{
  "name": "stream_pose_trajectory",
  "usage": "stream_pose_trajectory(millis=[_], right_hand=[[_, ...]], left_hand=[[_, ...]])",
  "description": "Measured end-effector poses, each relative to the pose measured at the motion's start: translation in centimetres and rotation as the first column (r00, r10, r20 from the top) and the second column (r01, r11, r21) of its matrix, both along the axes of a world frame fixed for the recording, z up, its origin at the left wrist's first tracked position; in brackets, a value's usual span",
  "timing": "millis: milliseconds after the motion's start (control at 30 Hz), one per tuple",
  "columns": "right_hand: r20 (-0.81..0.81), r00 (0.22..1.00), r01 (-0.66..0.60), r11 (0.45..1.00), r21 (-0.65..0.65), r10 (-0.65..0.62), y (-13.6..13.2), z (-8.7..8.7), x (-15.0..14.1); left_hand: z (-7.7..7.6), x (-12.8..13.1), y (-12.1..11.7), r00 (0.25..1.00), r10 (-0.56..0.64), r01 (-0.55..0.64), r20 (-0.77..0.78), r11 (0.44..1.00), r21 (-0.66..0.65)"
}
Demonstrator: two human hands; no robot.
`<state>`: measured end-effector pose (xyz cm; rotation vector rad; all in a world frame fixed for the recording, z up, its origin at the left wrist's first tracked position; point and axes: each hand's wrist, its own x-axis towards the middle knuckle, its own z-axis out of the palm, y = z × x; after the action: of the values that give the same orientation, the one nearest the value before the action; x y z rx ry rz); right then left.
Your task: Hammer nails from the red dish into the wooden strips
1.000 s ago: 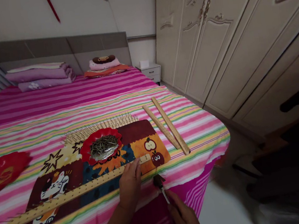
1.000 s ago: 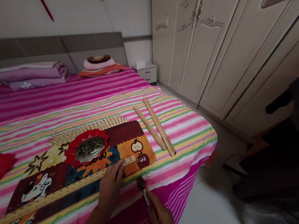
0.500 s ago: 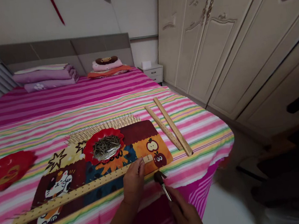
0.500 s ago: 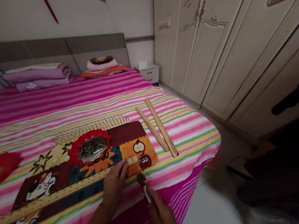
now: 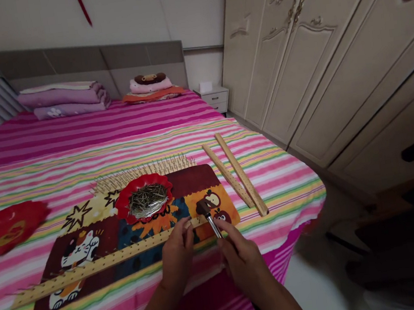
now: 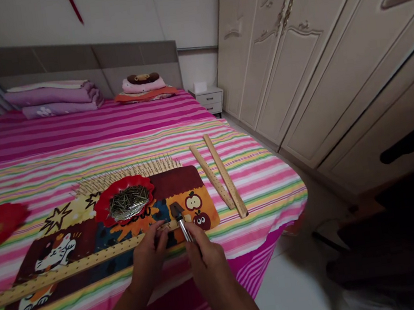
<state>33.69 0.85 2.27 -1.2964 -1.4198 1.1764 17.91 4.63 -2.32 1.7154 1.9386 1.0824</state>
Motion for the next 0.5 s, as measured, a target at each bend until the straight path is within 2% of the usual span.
stream_pose_trajectory(millis=[167,367,433,500], right_hand=[[0.073,0.997,-0.023,1.000,-0.018,0.024,0.4,0.6,-0.1],[-0.014,0.998,0.055,0.996,-0.075,-0.057,-1.2,1.5,0.9],[-0.034,0.998,0.050,0.992,-0.115,-0.054,-2.2,1.0,1.3],[-0.036,0.999,0.018,0.986,-0.164,-0.024,-3.3,-0.5,1.7]], left_hand=[[0.2,-1.2,-0.8,0.999,0.021,-0.021,0.025,1.000,0.016],[0.9,-2.7,-1.0,0.997,0.072,-0.072,-0.005,0.997,0.017],[1.5,-3.8,-0.7,0.994,0.105,-0.103,-0.032,0.994,0.046],[2.3,-5.2,-0.1,0.986,0.150,-0.145,-0.077,0.987,0.067]])
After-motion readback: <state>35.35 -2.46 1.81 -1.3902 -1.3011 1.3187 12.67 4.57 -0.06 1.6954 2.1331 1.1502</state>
